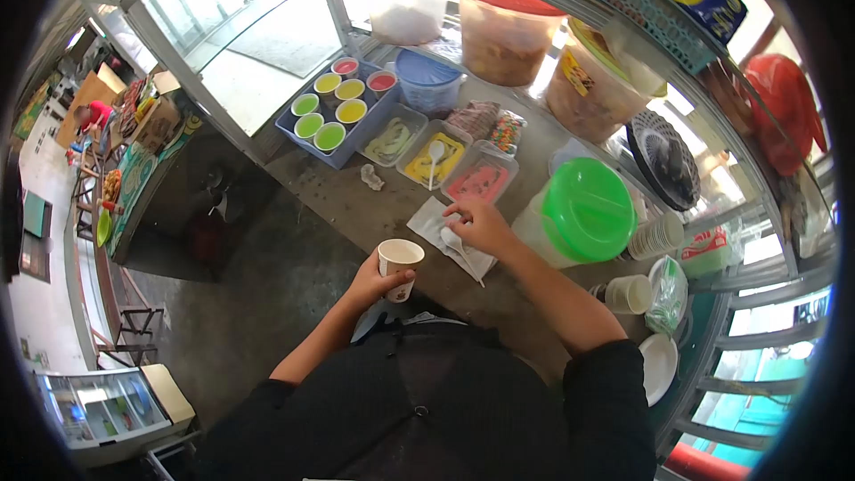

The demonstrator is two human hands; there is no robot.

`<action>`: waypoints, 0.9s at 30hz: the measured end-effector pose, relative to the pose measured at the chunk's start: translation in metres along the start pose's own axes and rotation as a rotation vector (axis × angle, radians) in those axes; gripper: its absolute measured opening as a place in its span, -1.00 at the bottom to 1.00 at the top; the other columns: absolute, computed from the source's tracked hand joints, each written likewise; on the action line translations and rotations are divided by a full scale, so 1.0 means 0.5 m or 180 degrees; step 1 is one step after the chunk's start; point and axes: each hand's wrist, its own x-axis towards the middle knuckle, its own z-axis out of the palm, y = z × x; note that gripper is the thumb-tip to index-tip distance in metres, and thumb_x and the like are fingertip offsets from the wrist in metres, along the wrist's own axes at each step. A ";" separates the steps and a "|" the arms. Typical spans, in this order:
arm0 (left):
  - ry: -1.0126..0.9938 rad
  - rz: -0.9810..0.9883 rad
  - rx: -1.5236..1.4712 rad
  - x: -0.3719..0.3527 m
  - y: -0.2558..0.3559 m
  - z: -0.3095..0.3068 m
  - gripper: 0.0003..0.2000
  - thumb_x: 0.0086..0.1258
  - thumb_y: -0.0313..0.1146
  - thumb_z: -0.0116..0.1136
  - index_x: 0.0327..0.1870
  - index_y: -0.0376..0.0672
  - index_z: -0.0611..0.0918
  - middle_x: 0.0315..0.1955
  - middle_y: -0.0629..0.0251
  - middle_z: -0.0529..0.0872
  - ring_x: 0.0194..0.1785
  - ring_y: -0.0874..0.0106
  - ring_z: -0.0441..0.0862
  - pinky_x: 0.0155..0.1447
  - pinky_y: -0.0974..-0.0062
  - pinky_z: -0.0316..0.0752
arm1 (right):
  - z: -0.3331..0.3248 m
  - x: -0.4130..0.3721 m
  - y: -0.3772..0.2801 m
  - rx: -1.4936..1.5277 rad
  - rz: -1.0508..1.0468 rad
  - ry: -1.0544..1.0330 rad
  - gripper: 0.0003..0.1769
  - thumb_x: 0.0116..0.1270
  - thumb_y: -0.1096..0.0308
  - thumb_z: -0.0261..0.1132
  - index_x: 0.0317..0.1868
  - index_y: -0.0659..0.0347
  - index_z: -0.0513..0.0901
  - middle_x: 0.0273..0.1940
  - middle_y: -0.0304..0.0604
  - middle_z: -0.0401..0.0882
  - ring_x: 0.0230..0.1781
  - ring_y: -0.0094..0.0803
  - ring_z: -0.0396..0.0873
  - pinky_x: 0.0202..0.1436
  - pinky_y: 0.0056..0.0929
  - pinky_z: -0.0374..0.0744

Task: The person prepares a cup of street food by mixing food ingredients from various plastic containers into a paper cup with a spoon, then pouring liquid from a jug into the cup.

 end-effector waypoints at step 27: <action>-0.0644 0.0218 0.0566 0.224 0.033 -0.357 -0.07 0.02 -0.14 0.68 0.42 -0.14 0.35 0.19 0.21 0.61 0.28 0.36 0.56 0.39 0.34 0.43 | 0.143 0.267 0.145 -0.0003 0.0660 0.2128 -0.75 0.45 0.42 0.27 0.08 0.20 0.51 -0.31 -0.10 0.72 -0.42 -0.40 0.70 -0.30 -0.37 0.58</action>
